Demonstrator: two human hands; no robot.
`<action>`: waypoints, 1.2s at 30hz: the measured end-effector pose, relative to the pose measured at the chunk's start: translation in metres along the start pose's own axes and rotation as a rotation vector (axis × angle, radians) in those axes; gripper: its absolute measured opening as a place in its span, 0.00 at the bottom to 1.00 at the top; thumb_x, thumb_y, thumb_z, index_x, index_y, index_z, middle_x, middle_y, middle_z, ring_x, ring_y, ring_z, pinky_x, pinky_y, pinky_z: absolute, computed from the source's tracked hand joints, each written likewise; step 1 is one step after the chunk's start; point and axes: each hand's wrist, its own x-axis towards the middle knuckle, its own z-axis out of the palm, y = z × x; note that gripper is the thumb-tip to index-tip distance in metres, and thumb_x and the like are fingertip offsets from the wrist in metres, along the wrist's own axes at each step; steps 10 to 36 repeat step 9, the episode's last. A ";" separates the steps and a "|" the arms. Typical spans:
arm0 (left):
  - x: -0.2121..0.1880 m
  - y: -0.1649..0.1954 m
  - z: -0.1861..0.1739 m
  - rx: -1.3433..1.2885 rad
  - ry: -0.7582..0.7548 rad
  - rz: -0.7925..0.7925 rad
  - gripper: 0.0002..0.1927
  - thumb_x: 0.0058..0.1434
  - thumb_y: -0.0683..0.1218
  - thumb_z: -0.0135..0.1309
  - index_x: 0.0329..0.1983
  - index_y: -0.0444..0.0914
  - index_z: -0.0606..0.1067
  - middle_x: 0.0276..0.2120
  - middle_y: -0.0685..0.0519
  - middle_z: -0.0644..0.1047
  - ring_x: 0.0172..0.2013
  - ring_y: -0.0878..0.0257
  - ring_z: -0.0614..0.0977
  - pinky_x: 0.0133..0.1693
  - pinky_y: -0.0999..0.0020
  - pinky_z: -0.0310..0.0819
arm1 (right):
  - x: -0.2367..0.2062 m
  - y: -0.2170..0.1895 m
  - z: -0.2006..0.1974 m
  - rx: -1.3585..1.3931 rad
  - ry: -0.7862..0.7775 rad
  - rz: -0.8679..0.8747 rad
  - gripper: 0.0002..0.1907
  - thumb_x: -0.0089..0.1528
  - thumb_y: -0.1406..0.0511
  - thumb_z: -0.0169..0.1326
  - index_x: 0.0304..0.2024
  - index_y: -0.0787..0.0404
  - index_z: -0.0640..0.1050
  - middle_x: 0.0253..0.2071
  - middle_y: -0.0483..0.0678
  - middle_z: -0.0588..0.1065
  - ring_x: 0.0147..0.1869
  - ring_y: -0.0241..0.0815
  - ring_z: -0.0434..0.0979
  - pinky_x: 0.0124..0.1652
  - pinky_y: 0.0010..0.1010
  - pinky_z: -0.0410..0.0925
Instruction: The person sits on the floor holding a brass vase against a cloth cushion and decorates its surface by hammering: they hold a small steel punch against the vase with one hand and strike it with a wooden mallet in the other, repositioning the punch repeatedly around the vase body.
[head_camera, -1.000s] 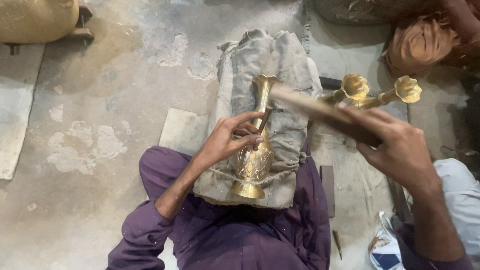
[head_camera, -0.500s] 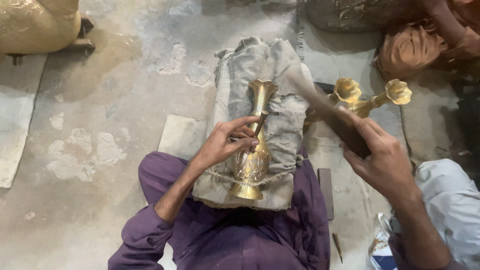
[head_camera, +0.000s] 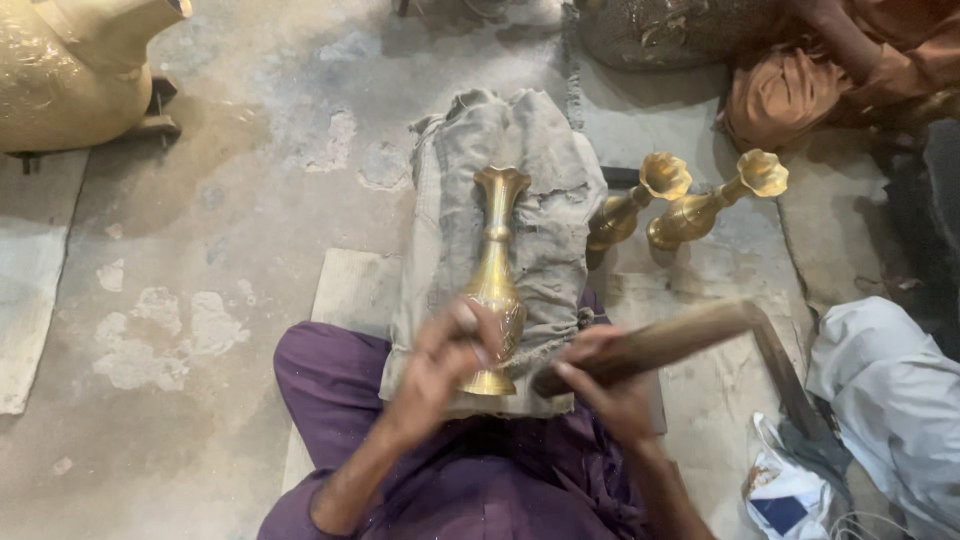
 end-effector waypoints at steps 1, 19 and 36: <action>-0.012 -0.006 0.011 -0.027 -0.154 0.011 0.13 0.71 0.41 0.52 0.55 0.30 0.70 0.37 0.52 0.77 0.34 0.66 0.77 0.38 0.73 0.78 | -0.001 0.012 0.010 0.080 -0.029 -0.030 0.18 0.57 0.77 0.61 0.46 0.59 0.70 0.44 0.46 0.72 0.50 0.38 0.77 0.51 0.34 0.74; -0.053 -0.103 0.062 0.188 -0.745 0.391 0.09 0.74 0.42 0.48 0.51 0.31 0.70 0.36 0.51 0.77 0.32 0.67 0.76 0.38 0.74 0.78 | -0.007 0.032 0.030 0.136 -0.156 -0.131 0.13 0.61 0.78 0.59 0.41 0.61 0.70 0.41 0.45 0.69 0.48 0.37 0.72 0.48 0.31 0.70; -0.053 -0.103 0.062 0.188 -0.745 0.391 0.09 0.74 0.42 0.48 0.51 0.31 0.70 0.36 0.51 0.77 0.32 0.67 0.76 0.38 0.74 0.78 | -0.007 0.032 0.030 0.136 -0.156 -0.131 0.13 0.61 0.78 0.59 0.41 0.61 0.70 0.41 0.45 0.69 0.48 0.37 0.72 0.48 0.31 0.70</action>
